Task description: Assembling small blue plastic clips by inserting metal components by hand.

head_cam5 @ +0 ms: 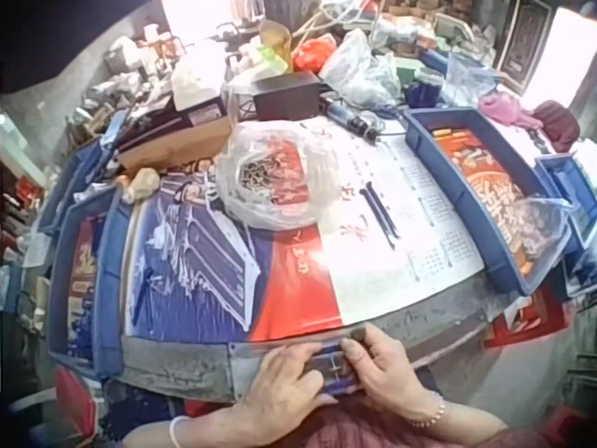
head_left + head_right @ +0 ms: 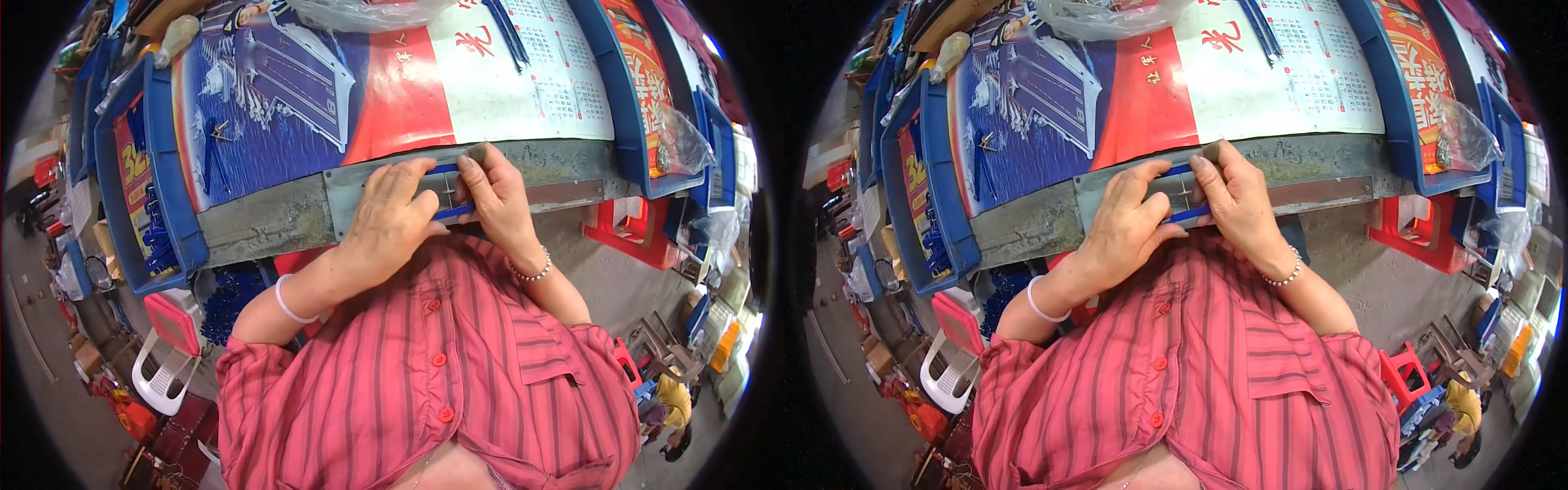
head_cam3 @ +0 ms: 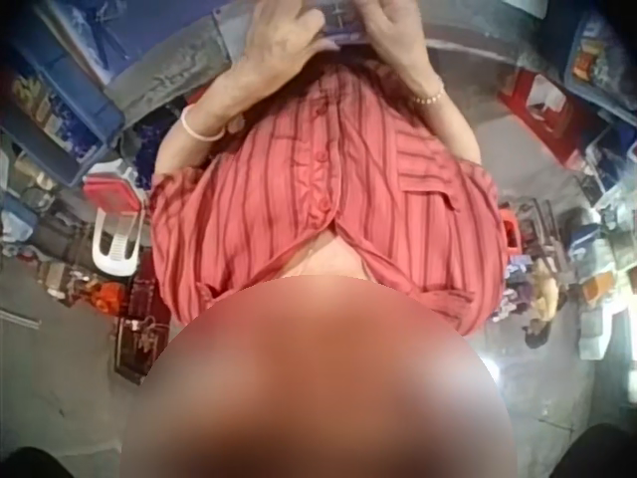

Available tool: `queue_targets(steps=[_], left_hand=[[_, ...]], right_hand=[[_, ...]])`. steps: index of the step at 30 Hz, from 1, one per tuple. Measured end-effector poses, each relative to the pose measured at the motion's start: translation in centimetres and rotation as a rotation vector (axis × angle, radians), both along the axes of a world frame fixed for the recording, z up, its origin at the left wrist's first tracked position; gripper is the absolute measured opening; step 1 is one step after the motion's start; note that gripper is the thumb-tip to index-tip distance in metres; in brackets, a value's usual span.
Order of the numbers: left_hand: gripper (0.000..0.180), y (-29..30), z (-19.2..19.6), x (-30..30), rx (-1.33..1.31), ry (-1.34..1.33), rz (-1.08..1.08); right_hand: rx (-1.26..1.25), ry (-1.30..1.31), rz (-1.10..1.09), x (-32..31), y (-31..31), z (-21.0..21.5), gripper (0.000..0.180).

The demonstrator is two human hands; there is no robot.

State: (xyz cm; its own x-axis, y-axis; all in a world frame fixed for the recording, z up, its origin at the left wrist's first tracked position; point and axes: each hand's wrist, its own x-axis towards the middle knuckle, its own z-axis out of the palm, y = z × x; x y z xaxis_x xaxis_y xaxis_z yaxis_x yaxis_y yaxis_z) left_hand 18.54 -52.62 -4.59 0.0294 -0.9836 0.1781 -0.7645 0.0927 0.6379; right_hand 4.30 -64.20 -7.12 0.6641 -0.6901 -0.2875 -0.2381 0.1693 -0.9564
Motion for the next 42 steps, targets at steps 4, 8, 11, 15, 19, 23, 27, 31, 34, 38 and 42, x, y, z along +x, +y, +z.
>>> queue_targets(steps=[4, 8, 11, 15, 19, 23, 27, 31, 34, 38, 42], left_hand=[[0.028, 0.0, -1.8, 0.7, 0.017, 0.03, -0.035], [0.027, 0.0, -2.3, 0.8, -0.001, 0.059, -0.04], [0.027, 0.0, -2.6, 0.8, 0.018, 0.094, -0.021], [0.026, -0.3, -3.1, 0.3, -0.012, 0.068, -0.03], [0.025, -0.3, -3.1, 0.3, -0.018, -0.019, -0.072], [0.024, -0.5, -2.5, 1.0, 0.008, 0.027, -0.106], [0.023, -0.3, -3.1, 1.1, -0.016, 0.065, -0.045], [0.023, -0.5, -2.9, 1.1, -0.02, 0.035, -0.077], [0.023, -1.0, -3.0, 1.0, -0.05, 0.021, -0.082], [0.023, -1.1, -2.9, 0.8, -0.073, -0.008, -0.093], [0.016, 0.9, -2.9, 2.3, -0.012, -0.086, -0.081]], right_hand=[[-0.695, 0.272, 0.227, -0.5, -1.1, 1.2, 0.024], [-0.863, 0.166, 0.323, -0.4, -1.5, 2.8, 0.041], [-0.792, 0.233, 0.579, -1.0, -1.7, 2.9, 0.063], [-0.951, 0.305, 0.61, -0.8, -2.1, 3.2, 0.067], [-0.93, 0.316, 0.612, -0.9, -1.7, 3.1, 0.074], [-0.95, 0.324, 0.624, -1.2, -1.6, 2.4, 0.075], [-0.988, 0.345, 0.63, -1.3, -1.6, 2.5, 0.074], [-0.988, 0.325, 0.599, -1.1, -1.5, 2.3, 0.071], [-1.005, 0.258, 0.592, -1.3, -2.0, 1.7, 0.07], [-0.996, 0.196, 0.626, -1.5, -2.1, 1.3, 0.068], [-0.988, 0.112, 0.588, 0.9, -0.6, 0.6, 0.066]])
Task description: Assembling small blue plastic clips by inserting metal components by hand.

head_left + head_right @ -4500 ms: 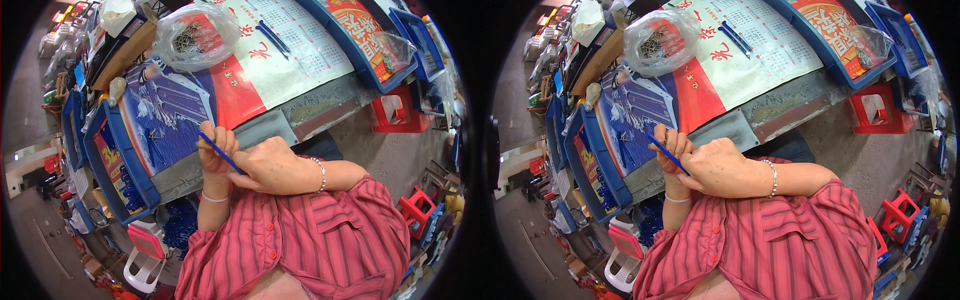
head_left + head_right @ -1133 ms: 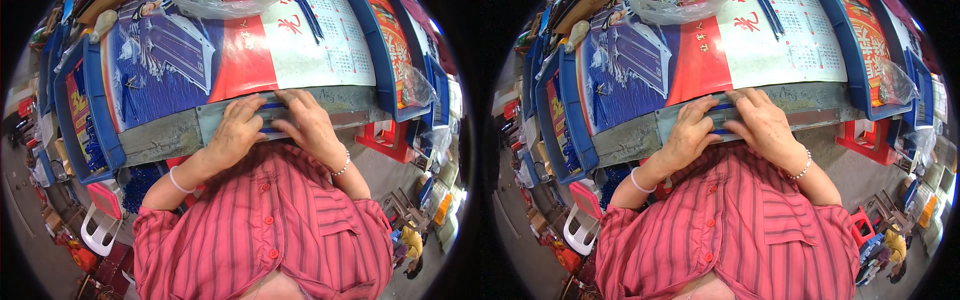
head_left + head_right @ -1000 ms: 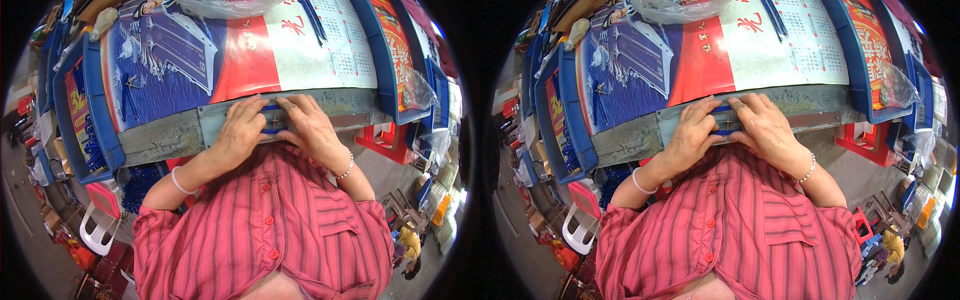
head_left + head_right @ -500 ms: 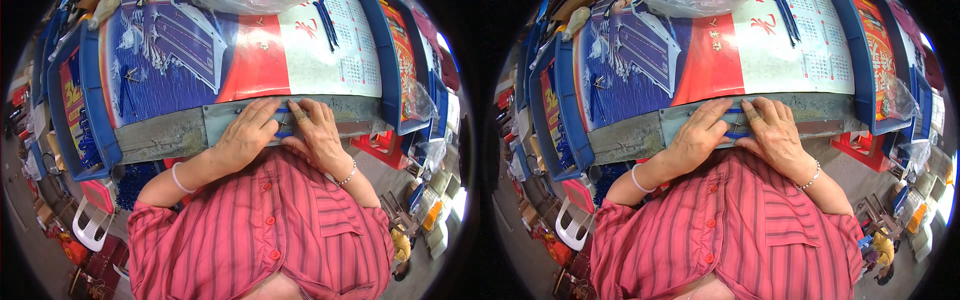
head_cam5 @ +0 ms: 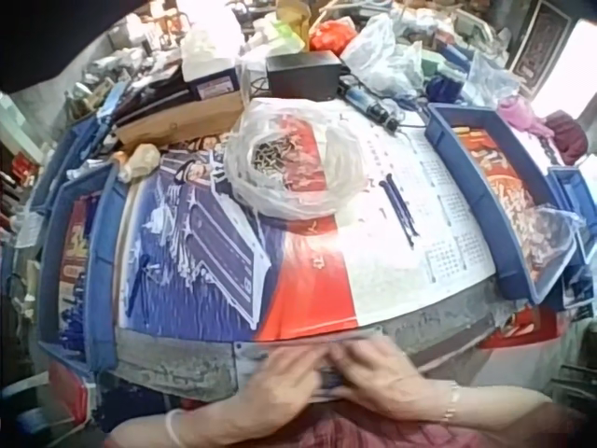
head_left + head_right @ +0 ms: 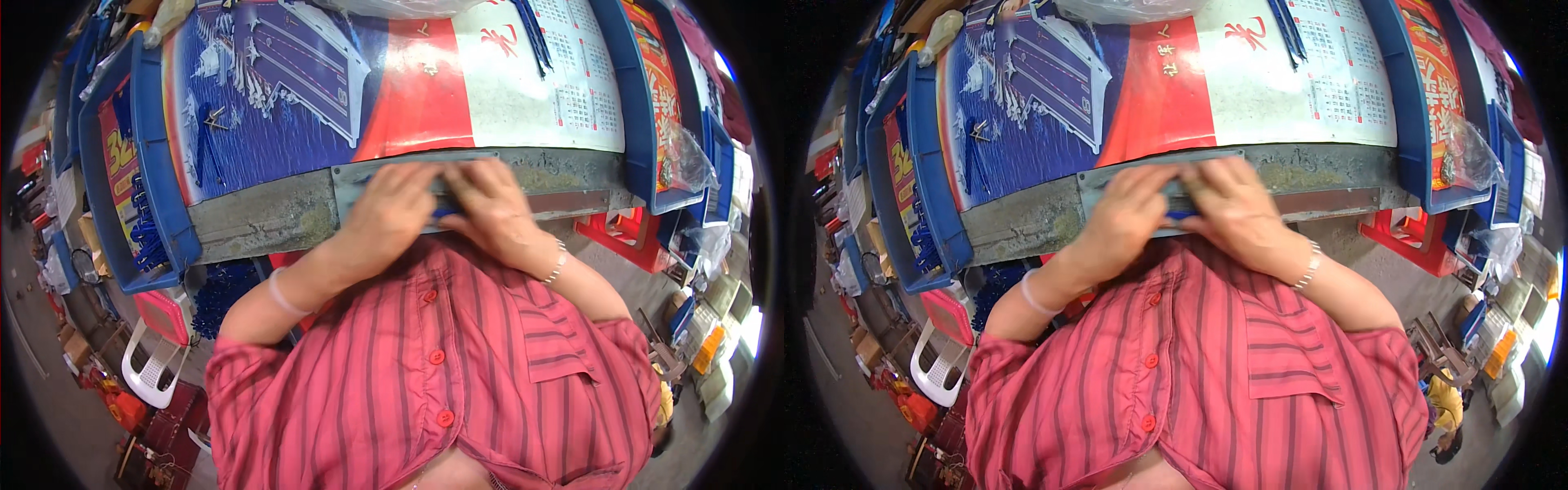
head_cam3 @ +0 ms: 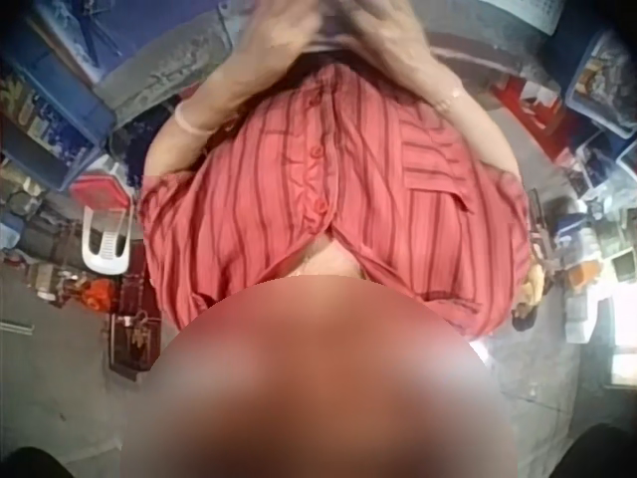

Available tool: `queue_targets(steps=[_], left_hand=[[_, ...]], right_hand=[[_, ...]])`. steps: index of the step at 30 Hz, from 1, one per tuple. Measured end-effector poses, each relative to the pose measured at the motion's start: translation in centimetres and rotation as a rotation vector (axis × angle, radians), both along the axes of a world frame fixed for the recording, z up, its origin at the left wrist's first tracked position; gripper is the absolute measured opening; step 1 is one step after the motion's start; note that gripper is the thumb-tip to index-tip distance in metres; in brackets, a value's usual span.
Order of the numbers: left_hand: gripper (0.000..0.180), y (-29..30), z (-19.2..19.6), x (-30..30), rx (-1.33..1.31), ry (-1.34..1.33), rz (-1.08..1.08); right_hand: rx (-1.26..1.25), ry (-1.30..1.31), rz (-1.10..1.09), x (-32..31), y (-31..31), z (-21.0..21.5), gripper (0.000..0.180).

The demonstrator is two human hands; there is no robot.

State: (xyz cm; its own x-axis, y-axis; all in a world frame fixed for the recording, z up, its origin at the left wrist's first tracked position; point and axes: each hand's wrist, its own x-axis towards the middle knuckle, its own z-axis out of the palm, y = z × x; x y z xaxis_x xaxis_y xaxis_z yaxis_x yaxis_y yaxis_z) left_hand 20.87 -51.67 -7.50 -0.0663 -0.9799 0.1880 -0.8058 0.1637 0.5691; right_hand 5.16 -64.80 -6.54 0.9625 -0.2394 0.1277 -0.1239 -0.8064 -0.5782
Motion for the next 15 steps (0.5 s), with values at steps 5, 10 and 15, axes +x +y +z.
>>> queue_targets(steps=[5, 10, 15], left_hand=[[0.018, 4.9, 1.1, 2.8, 0.102, -0.096, 0.173], [0.022, -0.3, -0.4, -1.8, -0.073, -0.016, 0.055], [0.02, 1.6, 0.2, -0.1, -0.089, -0.088, 0.08]], right_hand=[[0.099, -0.154, 0.139, 5.0, 2.8, -1.8, 0.061], [0.006, 0.071, 0.056, -0.9, -1.7, 0.9, 0.059], [0.04, 0.018, 0.109, 1.4, -0.1, 0.0, 0.056]])
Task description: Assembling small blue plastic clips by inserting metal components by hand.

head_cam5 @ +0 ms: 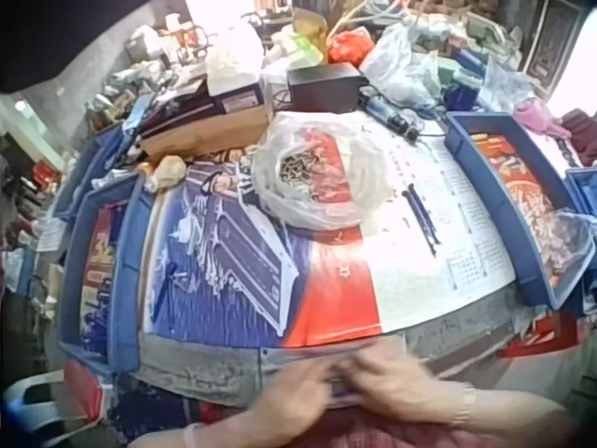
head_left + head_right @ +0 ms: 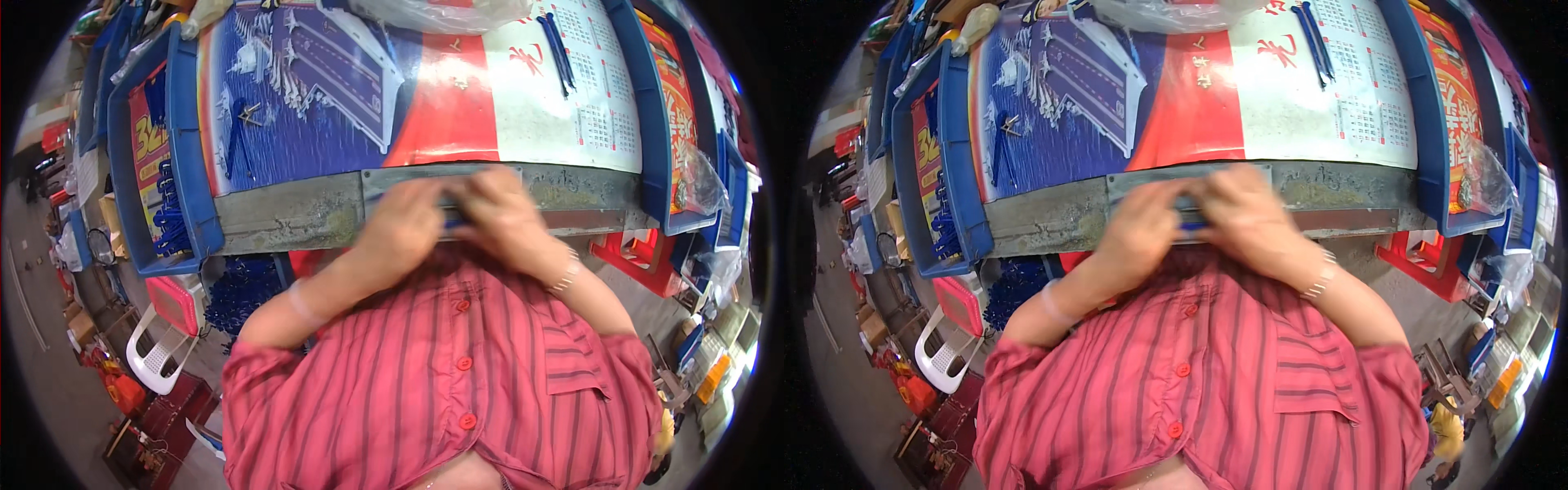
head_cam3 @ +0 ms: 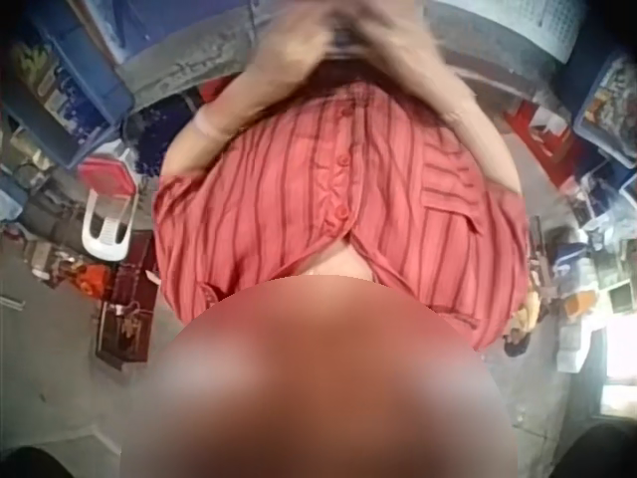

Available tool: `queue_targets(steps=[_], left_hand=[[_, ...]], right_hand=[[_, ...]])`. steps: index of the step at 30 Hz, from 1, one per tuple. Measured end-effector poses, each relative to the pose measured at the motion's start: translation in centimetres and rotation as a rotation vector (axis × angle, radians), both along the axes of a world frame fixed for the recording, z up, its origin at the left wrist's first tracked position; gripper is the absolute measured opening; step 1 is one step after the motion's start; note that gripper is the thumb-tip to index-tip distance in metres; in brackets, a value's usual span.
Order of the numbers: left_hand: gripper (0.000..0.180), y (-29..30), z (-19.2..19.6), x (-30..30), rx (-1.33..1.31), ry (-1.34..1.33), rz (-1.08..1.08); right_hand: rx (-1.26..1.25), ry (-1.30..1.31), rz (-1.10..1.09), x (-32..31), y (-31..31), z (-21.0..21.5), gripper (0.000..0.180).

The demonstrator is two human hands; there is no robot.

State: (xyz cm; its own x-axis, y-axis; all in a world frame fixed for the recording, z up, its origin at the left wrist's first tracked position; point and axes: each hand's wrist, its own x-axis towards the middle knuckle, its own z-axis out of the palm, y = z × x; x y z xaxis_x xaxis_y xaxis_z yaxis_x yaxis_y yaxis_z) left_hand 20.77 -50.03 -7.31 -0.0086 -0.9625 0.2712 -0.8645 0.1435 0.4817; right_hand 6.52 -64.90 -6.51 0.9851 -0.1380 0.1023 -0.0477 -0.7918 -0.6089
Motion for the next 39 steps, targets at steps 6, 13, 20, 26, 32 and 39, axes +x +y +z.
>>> queue_targets(steps=[6, 13, 20, 26, 32, 39], left_hand=[[0.021, 4.5, 0.9, 2.1, 0.08, -0.045, 0.136], [0.02, -1.9, -0.9, -1.9, -0.059, 0.075, -0.016], [0.018, 3.9, 0.2, 2.7, 0.086, -0.028, 0.107], [0.02, -3.2, -1.2, -2.6, -0.083, 0.067, -0.051], [0.022, 4.2, 0.2, 3.8, 0.108, -0.024, 0.14], [0.015, -3.3, -1.1, -2.5, -0.068, 0.106, -0.034]], right_hand=[[0.034, -0.093, 0.136, 4.7, 2.7, -0.7, 0.051], [-0.049, 0.075, -0.096, -1.8, -1.1, 1.0, 0.056], [0.05, -0.079, 0.083, 4.8, 2.5, -0.5, 0.052], [-0.106, 0.111, -0.153, -2.9, -1.6, 1.6, 0.053], [0.024, -0.076, 0.024, 6.0, 3.5, -1.2, 0.046], [-0.122, 0.059, -0.139, -2.5, -1.5, 1.4, 0.047]])
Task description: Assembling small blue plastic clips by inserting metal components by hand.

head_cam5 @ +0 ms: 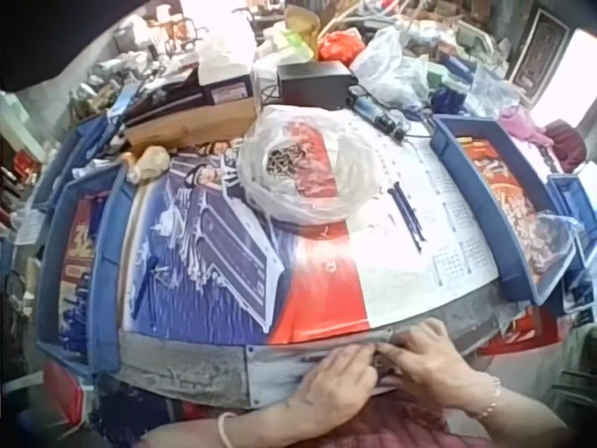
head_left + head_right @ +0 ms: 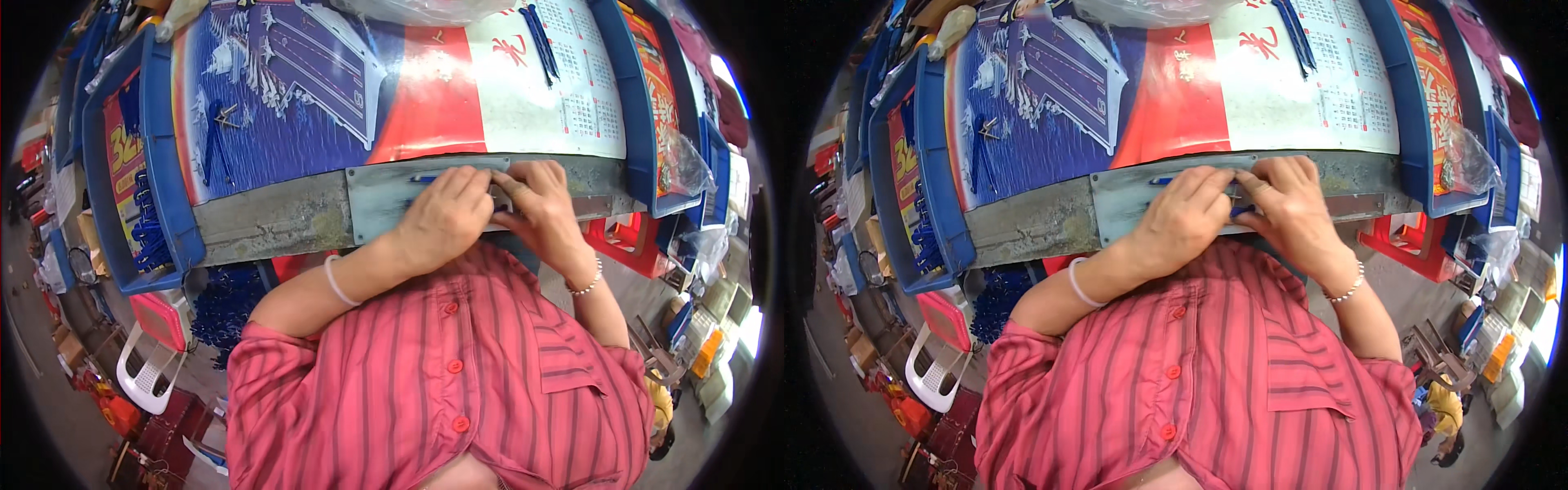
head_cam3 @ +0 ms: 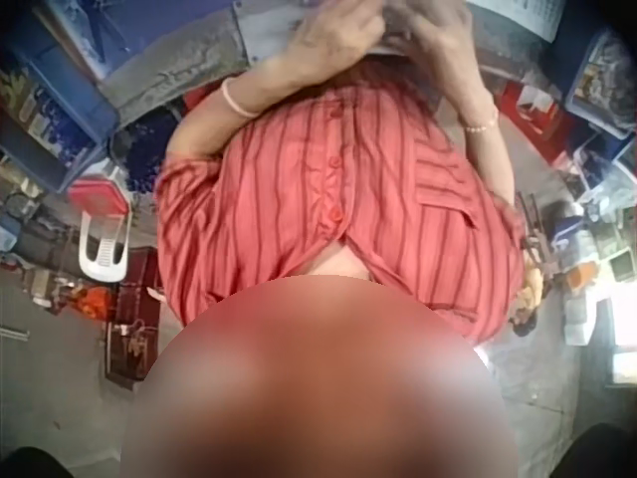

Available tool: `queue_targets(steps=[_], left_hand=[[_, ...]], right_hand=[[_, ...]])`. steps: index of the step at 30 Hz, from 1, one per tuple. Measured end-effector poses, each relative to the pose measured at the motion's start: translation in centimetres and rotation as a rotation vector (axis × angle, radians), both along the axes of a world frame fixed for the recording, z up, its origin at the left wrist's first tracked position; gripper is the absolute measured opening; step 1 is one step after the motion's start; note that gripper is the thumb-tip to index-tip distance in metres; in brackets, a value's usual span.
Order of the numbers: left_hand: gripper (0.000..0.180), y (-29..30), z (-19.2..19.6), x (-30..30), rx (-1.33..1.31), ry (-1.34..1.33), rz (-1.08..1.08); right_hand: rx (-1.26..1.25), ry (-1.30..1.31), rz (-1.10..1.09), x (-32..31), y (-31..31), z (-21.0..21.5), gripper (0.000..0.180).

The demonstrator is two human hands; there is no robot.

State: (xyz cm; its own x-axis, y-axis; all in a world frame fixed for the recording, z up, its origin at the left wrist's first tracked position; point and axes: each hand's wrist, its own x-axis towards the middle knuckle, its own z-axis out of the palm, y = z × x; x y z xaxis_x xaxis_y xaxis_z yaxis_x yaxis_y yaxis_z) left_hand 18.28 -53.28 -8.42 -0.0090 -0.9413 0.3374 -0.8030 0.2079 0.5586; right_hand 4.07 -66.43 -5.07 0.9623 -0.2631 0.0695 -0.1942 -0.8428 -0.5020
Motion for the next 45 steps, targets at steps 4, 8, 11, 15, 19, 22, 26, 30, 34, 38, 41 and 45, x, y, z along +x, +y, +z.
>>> queue_targets(steps=[4, 8, 11, 15, 19, 22, 26, 30, 34, 38, 41, 45], left_hand=[[0.02, 4.7, 0.6, 4.6, 0.04, -0.078, 0.083], [0.024, 7.1, 1.8, 5.7, 0.165, -0.154, 0.208], [0.02, 2.9, 0.4, 2.1, 0.072, -0.131, 0.063], [0.02, -1.2, -0.1, -1.2, -0.083, -0.124, -0.039], [0.02, 5.2, 0.7, 5.4, 0.053, -0.136, 0.11], [0.019, 7.2, 1.8, 5.6, 0.176, -0.192, 0.207], [0.013, 1.0, -0.4, 0.3, -0.036, -0.043, 0.027], [0.014, -0.3, -0.3, -0.1, -0.046, -0.048, -0.016], [0.018, 6.0, 0.6, 5.2, 0.068, -0.123, 0.175], [0.015, 4.8, 0.6, 3.2, 0.07, -0.07, 0.141], [0.005, -0.5, -0.3, -0.9, -0.048, 0.006, 0.046], [0.009, 2.0, 0.0, 2.2, -0.006, -0.065, 0.072]], right_hand=[[0.086, -0.182, 0.092, 5.4, 3.5, -2.7, 0.043], [0.178, -0.193, 0.178, 8.1, 4.8, -3.1, 0.04], [0.095, -0.1, 0.067, 2.5, 1.5, -1.4, 0.046], [0.012, 0.015, -0.079, -1.6, -0.1, -0.2, 0.043], [0.063, -0.169, 0.117, 6.4, 4.0, -3.3, 0.04], [0.183, -0.212, 0.231, 8.0, 4.4, -3.3, 0.04], [0.058, -0.063, 0.051, 0.2, 0.0, -1.1, 0.041], [0.01, -0.062, -0.043, -1.2, 0.0, -1.1, 0.044], [0.15, -0.135, 0.178, 6.9, 3.7, -2.4, 0.038], [0.215, -0.133, 0.162, 4.6, 2.3, -2.1, 0.039], [0.028, -0.009, -0.035, -0.9, -0.6, -0.2, 0.039], [0.094, -0.088, 0.047, 2.0, 1.4, -1.8, 0.042]])
